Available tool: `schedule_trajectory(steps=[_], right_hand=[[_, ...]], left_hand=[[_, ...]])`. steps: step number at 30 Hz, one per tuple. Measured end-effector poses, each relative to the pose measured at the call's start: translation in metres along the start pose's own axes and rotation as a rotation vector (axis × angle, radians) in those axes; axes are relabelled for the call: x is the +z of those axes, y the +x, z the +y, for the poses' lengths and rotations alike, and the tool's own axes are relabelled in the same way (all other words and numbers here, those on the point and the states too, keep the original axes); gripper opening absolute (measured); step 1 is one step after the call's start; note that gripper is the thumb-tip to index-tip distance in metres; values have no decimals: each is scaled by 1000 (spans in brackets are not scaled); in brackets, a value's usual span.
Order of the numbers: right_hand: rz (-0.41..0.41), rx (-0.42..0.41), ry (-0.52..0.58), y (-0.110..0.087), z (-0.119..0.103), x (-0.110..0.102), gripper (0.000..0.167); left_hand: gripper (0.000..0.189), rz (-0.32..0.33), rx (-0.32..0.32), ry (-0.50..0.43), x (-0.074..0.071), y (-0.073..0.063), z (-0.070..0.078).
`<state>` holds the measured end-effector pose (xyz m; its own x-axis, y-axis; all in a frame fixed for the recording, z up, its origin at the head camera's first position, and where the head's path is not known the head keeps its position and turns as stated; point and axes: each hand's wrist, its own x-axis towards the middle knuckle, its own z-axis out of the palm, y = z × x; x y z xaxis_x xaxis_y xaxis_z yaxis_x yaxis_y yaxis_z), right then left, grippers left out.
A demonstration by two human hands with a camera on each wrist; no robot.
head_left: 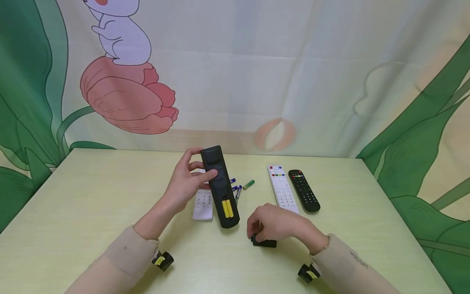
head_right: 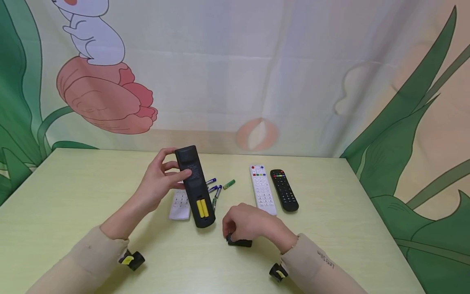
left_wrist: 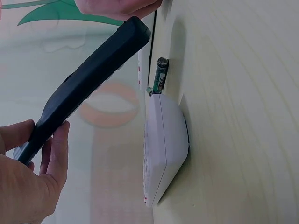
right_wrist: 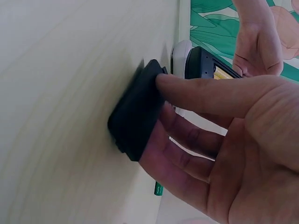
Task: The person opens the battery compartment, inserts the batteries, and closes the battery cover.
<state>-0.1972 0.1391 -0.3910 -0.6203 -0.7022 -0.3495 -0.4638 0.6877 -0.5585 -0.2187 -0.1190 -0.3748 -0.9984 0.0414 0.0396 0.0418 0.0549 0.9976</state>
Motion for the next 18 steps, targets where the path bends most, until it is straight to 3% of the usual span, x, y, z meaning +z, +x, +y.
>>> schedule_trajectory(steps=[8,18], right_hand=[[32,-11,-11,-2,1,-2,20],[145,-57,-12,-3,3,-8,18]], left_hand=[[68,-2,-5,16,0,0,-1],[68,-7,-2,8,-1,1,-2]])
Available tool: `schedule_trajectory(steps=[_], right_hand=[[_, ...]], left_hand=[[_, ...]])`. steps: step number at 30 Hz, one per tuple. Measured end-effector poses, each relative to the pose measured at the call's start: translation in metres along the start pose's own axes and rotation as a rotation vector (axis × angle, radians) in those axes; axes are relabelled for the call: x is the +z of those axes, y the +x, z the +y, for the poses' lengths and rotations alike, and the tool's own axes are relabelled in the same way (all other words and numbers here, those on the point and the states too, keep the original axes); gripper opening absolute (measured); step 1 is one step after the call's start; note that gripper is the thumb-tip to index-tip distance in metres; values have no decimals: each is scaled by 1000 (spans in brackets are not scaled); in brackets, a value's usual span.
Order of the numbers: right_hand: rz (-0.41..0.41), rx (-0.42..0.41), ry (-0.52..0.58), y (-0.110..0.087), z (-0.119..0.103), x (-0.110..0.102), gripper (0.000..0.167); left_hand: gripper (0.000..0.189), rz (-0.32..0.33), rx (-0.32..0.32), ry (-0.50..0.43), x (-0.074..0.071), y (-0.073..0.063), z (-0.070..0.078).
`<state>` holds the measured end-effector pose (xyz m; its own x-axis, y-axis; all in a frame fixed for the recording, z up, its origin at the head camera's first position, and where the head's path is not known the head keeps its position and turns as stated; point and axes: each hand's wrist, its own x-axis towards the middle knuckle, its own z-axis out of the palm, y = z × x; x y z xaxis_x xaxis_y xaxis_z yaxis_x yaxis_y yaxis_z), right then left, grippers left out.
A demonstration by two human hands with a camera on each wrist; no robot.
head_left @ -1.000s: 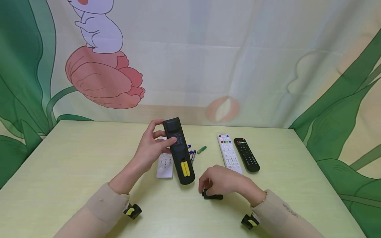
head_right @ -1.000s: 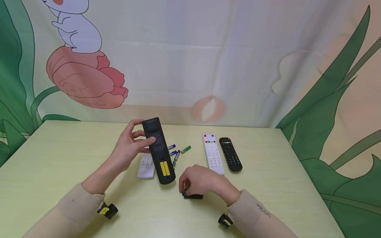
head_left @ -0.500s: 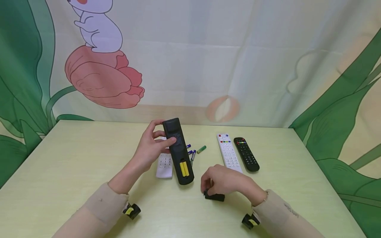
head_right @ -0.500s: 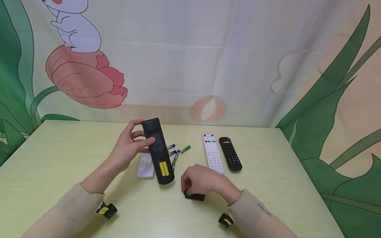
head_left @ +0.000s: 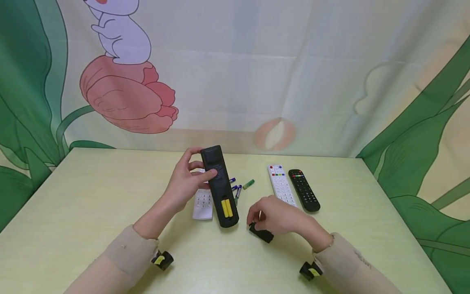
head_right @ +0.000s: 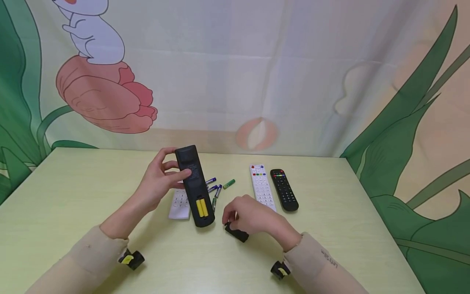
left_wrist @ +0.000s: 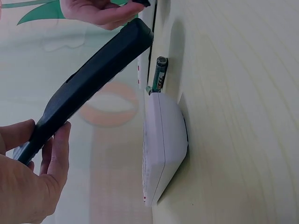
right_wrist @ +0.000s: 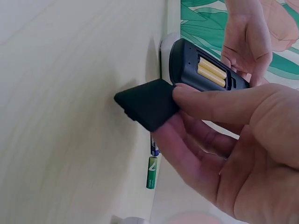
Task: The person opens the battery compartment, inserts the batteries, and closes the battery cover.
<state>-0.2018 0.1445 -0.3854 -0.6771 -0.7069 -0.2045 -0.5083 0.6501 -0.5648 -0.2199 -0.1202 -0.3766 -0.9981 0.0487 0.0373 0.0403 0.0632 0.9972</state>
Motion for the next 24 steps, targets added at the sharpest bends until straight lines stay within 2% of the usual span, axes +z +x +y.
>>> schedule_trajectory(steps=[6,15,24], right_hand=[[69,-48,17,-1,1,-1,18],[138,-71,147,-2,-4,-4,18],[244,-179,195,1,-7,-4,19]], left_hand=[[68,-4,4,-6,0,0,0],[67,-2,-1,4,2,0,0],[67,-2,-4,3,3,0,1]])
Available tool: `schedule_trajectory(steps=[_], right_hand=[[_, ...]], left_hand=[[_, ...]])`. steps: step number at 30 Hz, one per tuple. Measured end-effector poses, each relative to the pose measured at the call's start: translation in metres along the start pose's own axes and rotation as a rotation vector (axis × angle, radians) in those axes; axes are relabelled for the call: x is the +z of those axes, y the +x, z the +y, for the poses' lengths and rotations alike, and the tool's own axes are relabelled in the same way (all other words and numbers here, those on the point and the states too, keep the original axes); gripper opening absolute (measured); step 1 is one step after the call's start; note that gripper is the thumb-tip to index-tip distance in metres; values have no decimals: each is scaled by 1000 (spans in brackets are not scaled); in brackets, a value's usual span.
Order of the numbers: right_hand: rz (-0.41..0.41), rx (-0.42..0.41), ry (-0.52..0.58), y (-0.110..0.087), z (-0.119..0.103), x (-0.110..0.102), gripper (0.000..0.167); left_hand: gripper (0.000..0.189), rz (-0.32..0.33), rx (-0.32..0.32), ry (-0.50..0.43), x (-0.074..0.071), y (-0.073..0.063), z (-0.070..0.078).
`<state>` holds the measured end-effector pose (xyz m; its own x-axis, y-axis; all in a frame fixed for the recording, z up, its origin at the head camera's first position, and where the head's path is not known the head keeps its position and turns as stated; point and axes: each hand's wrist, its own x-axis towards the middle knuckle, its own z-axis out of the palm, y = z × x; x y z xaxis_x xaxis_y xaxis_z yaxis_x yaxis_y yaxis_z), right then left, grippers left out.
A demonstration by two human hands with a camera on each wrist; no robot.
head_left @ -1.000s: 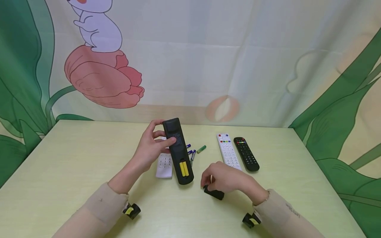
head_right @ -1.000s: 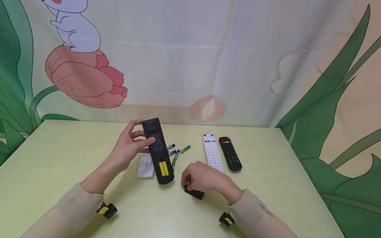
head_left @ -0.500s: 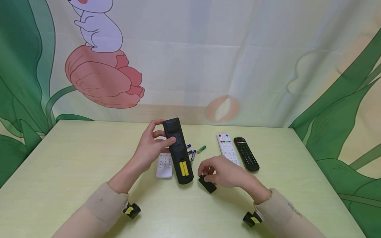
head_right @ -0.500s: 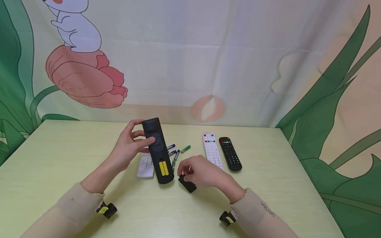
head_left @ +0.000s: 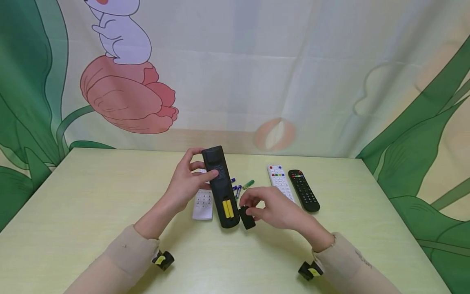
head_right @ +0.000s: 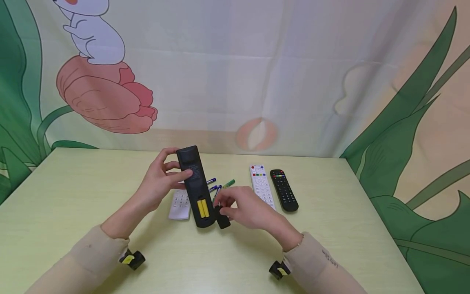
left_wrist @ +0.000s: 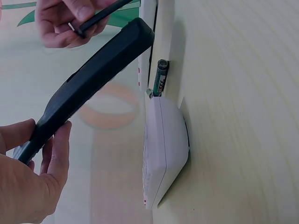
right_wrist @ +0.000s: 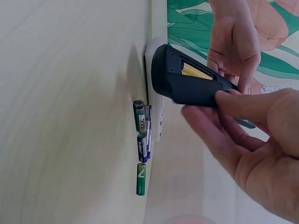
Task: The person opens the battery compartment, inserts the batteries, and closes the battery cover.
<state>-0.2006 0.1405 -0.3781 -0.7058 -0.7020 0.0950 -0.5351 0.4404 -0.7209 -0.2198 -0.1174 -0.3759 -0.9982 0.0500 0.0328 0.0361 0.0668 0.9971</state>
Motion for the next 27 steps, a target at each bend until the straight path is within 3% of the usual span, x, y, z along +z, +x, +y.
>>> schedule_trajectory(steps=[11,27], right_hand=[[114,-73,85,4,-8,5,18],[153,-113,113,8,-7,14,17]], left_hand=[[66,-14,-7,-23,3,-1,0],[66,-33,-9,-48,5,0,0]])
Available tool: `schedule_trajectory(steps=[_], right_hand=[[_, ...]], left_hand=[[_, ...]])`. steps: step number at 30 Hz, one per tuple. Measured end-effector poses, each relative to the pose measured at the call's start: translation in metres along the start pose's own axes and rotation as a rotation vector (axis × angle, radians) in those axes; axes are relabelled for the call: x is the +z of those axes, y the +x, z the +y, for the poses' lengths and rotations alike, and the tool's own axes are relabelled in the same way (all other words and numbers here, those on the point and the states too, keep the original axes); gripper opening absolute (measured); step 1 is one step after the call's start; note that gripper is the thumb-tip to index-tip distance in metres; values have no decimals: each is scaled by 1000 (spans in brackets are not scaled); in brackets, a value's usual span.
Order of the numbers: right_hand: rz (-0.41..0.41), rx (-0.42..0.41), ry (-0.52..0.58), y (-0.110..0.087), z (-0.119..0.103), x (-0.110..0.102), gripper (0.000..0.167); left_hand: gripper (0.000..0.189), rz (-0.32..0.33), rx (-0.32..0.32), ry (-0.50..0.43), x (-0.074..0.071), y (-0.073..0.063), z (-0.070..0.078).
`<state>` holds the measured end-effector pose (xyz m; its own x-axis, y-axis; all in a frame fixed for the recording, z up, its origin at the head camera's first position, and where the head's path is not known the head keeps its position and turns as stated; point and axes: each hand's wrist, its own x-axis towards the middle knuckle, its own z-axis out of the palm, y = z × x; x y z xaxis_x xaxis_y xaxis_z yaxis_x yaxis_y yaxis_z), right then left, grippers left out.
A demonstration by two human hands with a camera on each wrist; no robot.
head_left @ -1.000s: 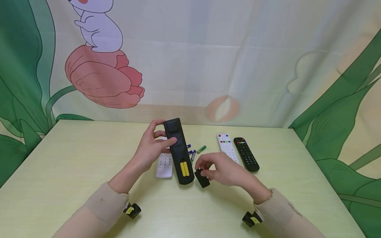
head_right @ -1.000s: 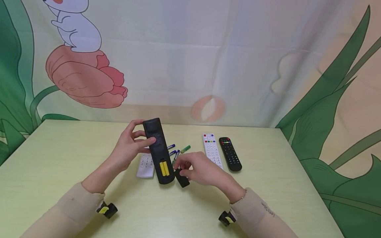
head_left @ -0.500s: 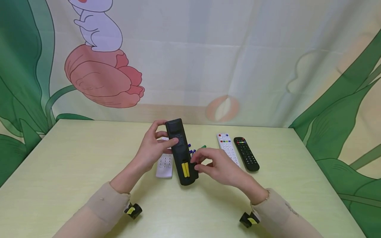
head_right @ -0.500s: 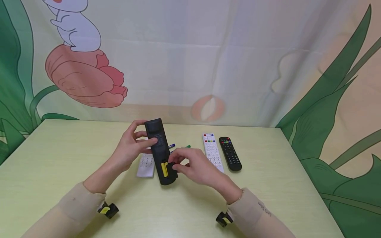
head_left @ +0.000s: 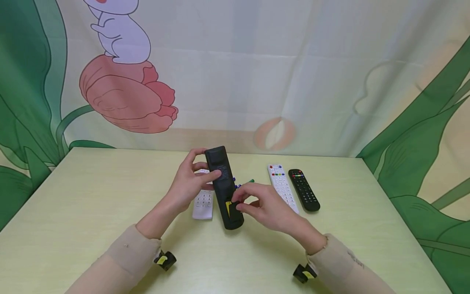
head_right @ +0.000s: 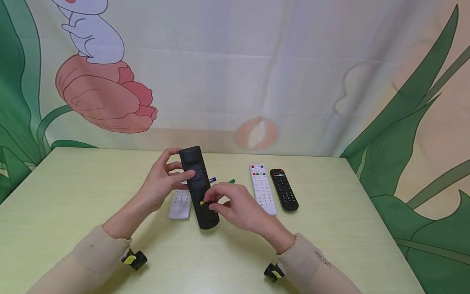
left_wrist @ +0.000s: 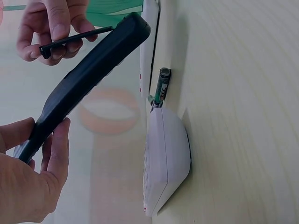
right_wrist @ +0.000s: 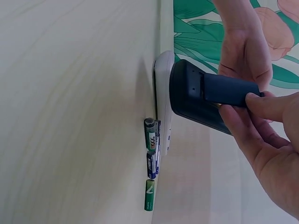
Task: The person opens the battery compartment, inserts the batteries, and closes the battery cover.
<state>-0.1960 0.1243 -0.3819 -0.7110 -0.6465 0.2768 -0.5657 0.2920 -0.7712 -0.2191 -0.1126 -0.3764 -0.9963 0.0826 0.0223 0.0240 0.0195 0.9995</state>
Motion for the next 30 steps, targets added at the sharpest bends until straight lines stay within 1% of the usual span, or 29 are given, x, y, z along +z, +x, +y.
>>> schedule_trajectory(steps=[9,14,20,30], right_hand=[[-1,-3,-31,0,-1,1,17],[7,-21,-81,0,0,1,18],[38,-44,-151,1,1,1,18],[89,-3,-188,1,0,3,21]], left_hand=[[67,-6,1,-13,1,-1,2],[67,-12,7,-14,1,-2,2],[66,-17,12,-12,2,-2,2],[64,-40,43,-36,4,-3,4]])
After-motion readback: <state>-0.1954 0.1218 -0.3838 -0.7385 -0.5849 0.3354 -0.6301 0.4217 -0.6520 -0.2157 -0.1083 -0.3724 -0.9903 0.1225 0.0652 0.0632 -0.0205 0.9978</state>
